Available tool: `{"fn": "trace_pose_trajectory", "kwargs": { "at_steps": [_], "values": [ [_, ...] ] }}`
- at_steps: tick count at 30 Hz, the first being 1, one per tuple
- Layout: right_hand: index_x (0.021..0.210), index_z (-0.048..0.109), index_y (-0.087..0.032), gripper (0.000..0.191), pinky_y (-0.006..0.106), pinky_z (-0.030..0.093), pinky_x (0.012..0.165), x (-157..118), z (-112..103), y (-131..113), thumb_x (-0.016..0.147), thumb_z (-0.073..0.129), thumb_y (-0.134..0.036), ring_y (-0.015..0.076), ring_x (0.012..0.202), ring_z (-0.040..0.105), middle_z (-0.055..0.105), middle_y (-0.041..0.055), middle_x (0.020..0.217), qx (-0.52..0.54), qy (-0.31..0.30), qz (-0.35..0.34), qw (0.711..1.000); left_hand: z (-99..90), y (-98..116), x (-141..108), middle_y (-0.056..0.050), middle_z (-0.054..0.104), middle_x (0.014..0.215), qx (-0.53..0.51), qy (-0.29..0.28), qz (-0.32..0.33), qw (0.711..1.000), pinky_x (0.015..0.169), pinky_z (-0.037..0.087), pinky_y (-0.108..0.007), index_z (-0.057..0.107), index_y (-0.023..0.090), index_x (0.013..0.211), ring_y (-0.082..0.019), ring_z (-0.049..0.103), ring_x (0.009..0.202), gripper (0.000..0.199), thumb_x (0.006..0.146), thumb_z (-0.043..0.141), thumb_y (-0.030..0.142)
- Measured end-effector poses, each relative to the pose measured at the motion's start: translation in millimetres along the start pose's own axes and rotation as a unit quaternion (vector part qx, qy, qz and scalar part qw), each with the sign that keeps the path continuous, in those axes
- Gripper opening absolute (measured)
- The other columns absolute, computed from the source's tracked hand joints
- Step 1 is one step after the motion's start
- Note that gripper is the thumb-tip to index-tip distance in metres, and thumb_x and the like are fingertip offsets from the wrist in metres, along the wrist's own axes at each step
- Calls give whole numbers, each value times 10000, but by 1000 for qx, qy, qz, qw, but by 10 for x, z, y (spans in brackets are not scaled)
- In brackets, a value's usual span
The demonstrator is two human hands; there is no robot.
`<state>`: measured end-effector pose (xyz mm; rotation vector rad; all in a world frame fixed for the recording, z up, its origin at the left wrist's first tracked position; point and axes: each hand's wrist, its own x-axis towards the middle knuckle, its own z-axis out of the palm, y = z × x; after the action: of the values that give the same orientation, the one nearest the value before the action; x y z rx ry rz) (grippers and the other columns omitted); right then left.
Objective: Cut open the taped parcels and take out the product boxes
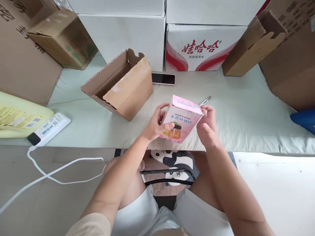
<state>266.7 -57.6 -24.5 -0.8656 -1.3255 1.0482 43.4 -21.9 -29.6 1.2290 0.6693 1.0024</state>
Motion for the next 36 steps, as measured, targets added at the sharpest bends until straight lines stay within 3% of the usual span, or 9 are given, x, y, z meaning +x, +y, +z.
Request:
{"fn": "trace_pose_trajectory", "kwargs": {
  "at_steps": [3, 6, 11, 16, 26, 29, 31, 33, 36],
  "values": [
    [1292, 531, -365, 618, 488, 517, 1101, 78, -58, -161, 831, 767, -703, 278, 1258, 616, 632, 59, 1306, -29, -45, 14, 998, -88, 69, -26, -59, 703, 1156, -20, -32, 2, 999, 905, 576, -433, 496, 323, 1392, -277, 693, 1064, 830, 712, 922, 533],
    [1279, 591, -334, 660, 458, 542, 1036, 136, -39, -172, 790, 790, -729, 285, 1232, 616, 632, 80, 1313, -51, -67, 12, 996, -178, 92, -11, -48, 698, 1160, -6, -40, 1, 999, 884, 575, -412, 514, 344, 1400, -268, 689, 1052, 848, 684, 948, 478],
    [1202, 582, -311, 624, 365, 575, 813, 210, 53, 10, 781, 794, -719, 241, 1040, 654, 664, 67, 1201, -52, -16, 73, 996, -302, 67, 89, -39, 701, 1101, 35, -50, -69, 996, 849, 559, -382, 515, 320, 1407, -250, 688, 1004, 844, 692, 936, 476],
    [1147, 596, -296, 557, 291, 511, 644, 227, 52, 68, 802, 768, -698, 183, 874, 624, 661, 39, 1148, -11, 5, 101, 995, -311, 116, 171, -57, 699, 1142, 33, -66, -95, 993, 867, 568, -390, 508, 294, 1427, -268, 688, 1053, 860, 703, 923, 503],
    [1113, 600, -280, 627, 303, 437, 624, 186, 51, 103, 791, 668, -814, 177, 760, 558, 630, 18, 950, -57, 36, 108, 992, -333, 80, 172, -58, 703, 1161, 28, -85, -99, 991, 913, 570, -425, 500, 313, 1435, -290, 690, 1100, 874, 697, 929, 500],
    [1214, 599, -298, 656, 364, 533, 717, 152, 60, 100, 839, 594, -836, 221, 874, 612, 642, 42, 1011, -96, 19, 95, 991, -328, 73, 156, -47, 707, 1155, 24, -79, -101, 991, 916, 561, -426, 507, 322, 1418, -281, 694, 1078, 871, 679, 934, 499],
    [1288, 624, -314, 684, 463, 575, 896, 144, 60, 91, 880, 518, -852, 278, 1086, 622, 630, 76, 1140, -140, 4, 64, 988, -318, 77, 146, -41, 714, 1133, 23, -66, -105, 992, 900, 556, -422, 511, 319, 1414, -278, 698, 1055, 871, 675, 930, 508],
    [1318, 669, -323, 708, 563, 521, 1077, 149, 54, 91, 909, 457, -861, 323, 1273, 561, 590, 103, 1246, -183, -9, 28, 983, -305, 86, 139, -38, 722, 1107, 22, -47, -111, 993, 880, 553, -418, 519, 309, 1410, -277, 704, 1032, 851, 689, 917, 522],
    [1363, 673, -336, 742, 640, 416, 1210, 159, 60, 118, 891, 485, -877, 367, 1438, 455, 533, 119, 1376, -204, -23, 17, 978, -269, 92, 141, -47, 739, 1093, 12, -27, -112, 993, 863, 547, -417, 546, 291, 1392, -282, 714, 1009, 807, 708, 910, 516]
  ]
}}
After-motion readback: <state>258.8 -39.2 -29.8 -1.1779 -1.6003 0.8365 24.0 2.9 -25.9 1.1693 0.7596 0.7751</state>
